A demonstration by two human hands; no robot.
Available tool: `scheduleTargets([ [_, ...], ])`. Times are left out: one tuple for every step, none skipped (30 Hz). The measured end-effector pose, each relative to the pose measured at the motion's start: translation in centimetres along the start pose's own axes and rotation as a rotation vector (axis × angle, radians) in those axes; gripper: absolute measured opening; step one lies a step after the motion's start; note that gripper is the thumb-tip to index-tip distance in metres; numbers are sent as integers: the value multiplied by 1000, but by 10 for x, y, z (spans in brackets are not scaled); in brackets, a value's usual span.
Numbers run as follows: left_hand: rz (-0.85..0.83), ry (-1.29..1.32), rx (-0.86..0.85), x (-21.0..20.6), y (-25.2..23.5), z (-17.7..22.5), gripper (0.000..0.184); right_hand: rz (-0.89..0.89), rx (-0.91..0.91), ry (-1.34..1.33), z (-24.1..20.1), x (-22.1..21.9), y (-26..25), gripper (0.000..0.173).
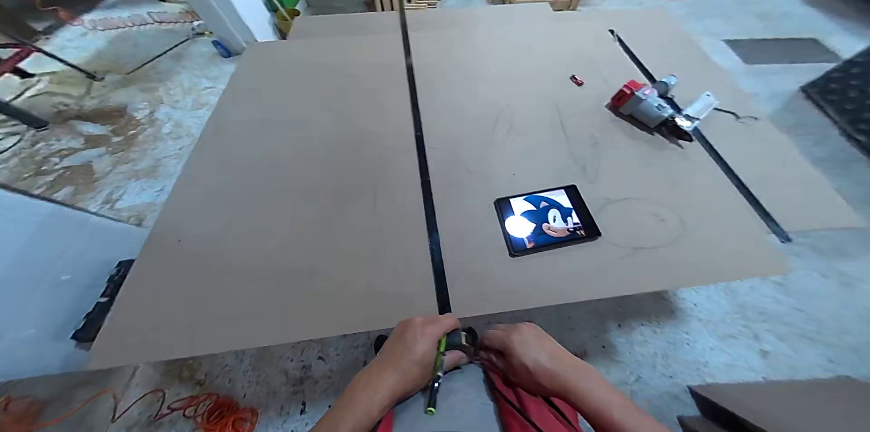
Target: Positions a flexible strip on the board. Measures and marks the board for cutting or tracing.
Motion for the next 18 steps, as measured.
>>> scheduleTargets([
  [22,6,63,-2,4,-10,46,-6,8,-7,1,-3,-2,35],
  [58,15,131,-3,8,-23,48,-4,17,-12,2,-6,-3,35],
  [113,26,198,-4,11,-39,49,5,26,-20,2,-8,-2,35],
  [174,44,258,-6,13,-57,49,16,33,-28,3,-10,-1,34],
  [235,68,317,-9,15,-76,49,25,38,-39,4,-12,2,34],
  [293,95,369,-12,17,-95,49,32,41,-47,5,-13,4,34],
  [337,111,419,-14,19,-114,48,35,39,-53,7,-15,6,34],
  [362,120,461,-15,20,-133,48,33,35,-61,9,-16,7,35],
  [366,122,504,-15,20,-149,48,34,31,-68,10,-17,9,35],
  [362,116,544,-13,20,-163,48,39,25,-74,12,-18,10,35],
  [361,102,581,-9,20,-176,47,41,16,-79,14,-19,12,35],
  [366,87,609,-5,19,-187,46,43,7,-79,15,-20,13,35],
  [375,74,630,0,17,-198,46,49,-1,-79,17,-21,15,35],
  [377,73,649,6,15,-207,46,57,-9,-81,18,-20,17,36],
  [388,88,661,12,12,-216,46,63,-19,-89,20,-20,20,36],
  [401,108,669,18,10,-224,46,71,-28,-94,21,-20,22,35],
  [421,123,677,24,8,-233,45,77,-40,-99,23,-19,26,35],
  [450,135,684,31,6,-243,44,83,-53,-102,24,-19,29,36],
])
Point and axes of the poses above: each hand's wrist, its own y-axis away from the middle knuckle, its own x-axis out of the back of the hand, z = x × y, the point moved 6 cm from there along -y, towards the middle knuckle, and after that the axes turned 7 degrees about x, right-handed, at the moved point
